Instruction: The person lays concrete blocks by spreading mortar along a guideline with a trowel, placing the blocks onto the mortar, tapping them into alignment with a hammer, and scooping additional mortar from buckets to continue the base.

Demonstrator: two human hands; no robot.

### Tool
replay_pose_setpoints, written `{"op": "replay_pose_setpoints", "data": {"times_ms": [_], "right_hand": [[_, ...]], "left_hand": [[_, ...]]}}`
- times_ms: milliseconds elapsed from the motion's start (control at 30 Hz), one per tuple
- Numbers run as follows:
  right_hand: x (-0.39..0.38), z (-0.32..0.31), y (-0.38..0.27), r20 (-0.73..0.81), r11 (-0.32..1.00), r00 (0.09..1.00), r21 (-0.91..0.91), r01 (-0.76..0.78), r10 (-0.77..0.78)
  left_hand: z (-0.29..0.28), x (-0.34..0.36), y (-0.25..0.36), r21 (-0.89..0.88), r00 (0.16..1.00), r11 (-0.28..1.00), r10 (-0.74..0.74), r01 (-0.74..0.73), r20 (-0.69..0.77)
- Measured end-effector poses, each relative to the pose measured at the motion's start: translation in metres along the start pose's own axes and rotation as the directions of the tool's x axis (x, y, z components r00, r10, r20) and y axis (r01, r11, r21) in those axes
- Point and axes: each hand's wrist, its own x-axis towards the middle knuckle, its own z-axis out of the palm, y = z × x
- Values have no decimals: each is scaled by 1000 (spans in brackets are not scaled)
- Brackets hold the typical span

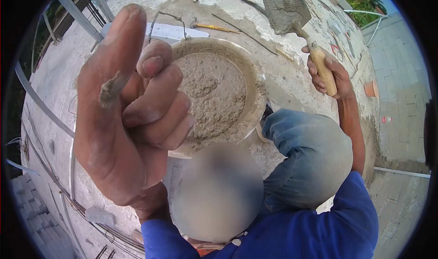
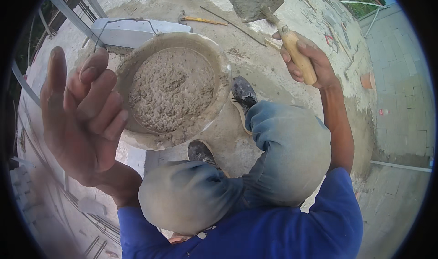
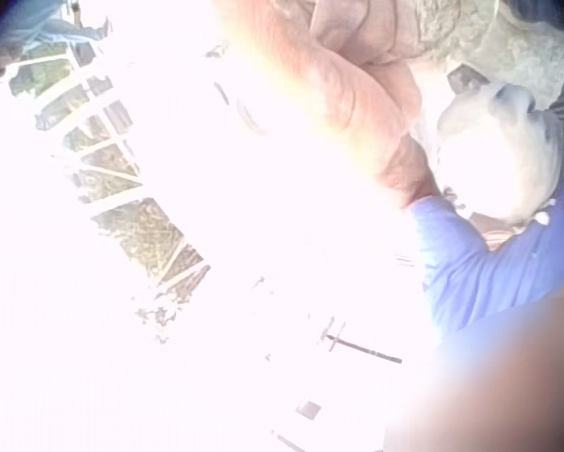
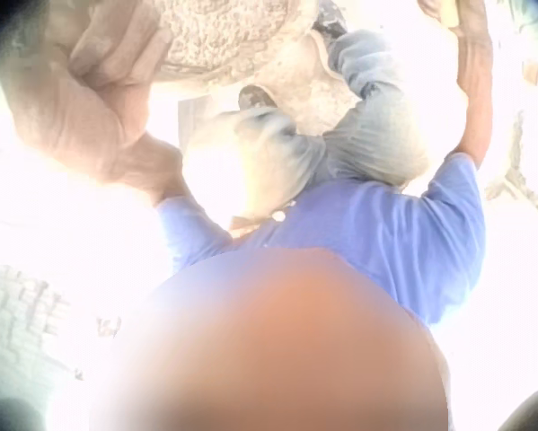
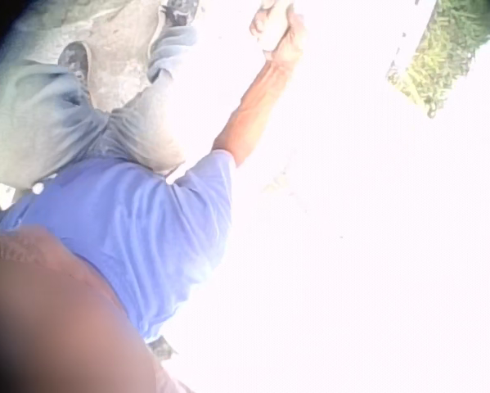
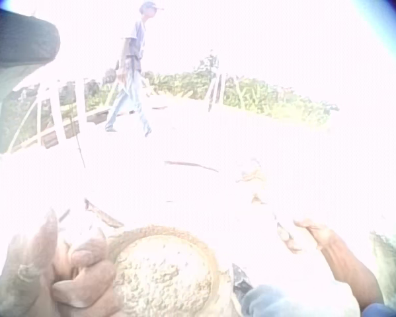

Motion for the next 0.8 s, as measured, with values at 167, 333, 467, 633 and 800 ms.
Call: {"op": "replay_pose_setpoints", "data": {"times_ms": [167,333,467,633,800], "right_hand": [[-61,14,-22,-249,791,932,-498,-355,262],[-74,6,5,-330,427,829,-735,-526,452],[-53,-27,79,-115,348,914,-901,-261,389],[-43,-16,143,123,77,968,-991,108,220],[-39,-35,175,242,208,925,-960,186,292]], "left_hand": [[-22,44,-92,337,956,898,-291,283,-25],[-47,57,-192,364,873,797,-471,482,-126],[-39,37,-230,314,846,785,-486,533,-220],[-94,18,-240,953,949,19,85,302,-303],[-142,-7,-256,847,844,-143,264,512,-466]]}}
